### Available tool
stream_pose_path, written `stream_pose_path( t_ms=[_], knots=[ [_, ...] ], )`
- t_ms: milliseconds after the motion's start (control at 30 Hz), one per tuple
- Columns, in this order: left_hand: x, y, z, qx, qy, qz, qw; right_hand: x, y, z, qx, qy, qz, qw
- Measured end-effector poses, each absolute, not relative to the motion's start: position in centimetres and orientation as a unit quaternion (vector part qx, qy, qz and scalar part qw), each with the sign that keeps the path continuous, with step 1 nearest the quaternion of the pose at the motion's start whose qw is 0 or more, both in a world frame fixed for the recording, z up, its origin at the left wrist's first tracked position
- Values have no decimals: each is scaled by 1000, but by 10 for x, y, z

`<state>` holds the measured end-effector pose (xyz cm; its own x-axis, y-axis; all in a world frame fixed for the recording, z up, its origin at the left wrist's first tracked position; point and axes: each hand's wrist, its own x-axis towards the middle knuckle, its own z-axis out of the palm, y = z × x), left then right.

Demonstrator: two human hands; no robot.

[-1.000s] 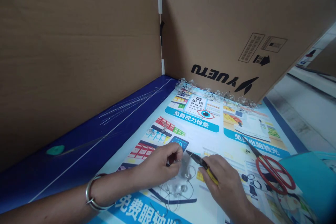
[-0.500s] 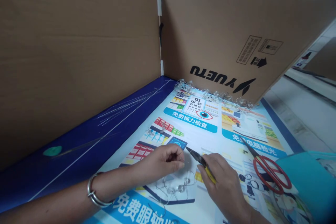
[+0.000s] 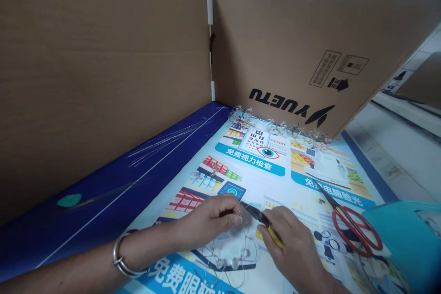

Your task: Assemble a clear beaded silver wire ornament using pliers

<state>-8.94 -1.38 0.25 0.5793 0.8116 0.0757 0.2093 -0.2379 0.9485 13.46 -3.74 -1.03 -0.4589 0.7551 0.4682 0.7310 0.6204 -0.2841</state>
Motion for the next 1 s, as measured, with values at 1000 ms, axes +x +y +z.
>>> stream_pose_path(
  t_ms=[1000],
  knots=[
    [-97, -8, 2, 654, 352, 257, 618, 140, -31, -7, -407, -855, 46, 318]
  ],
)
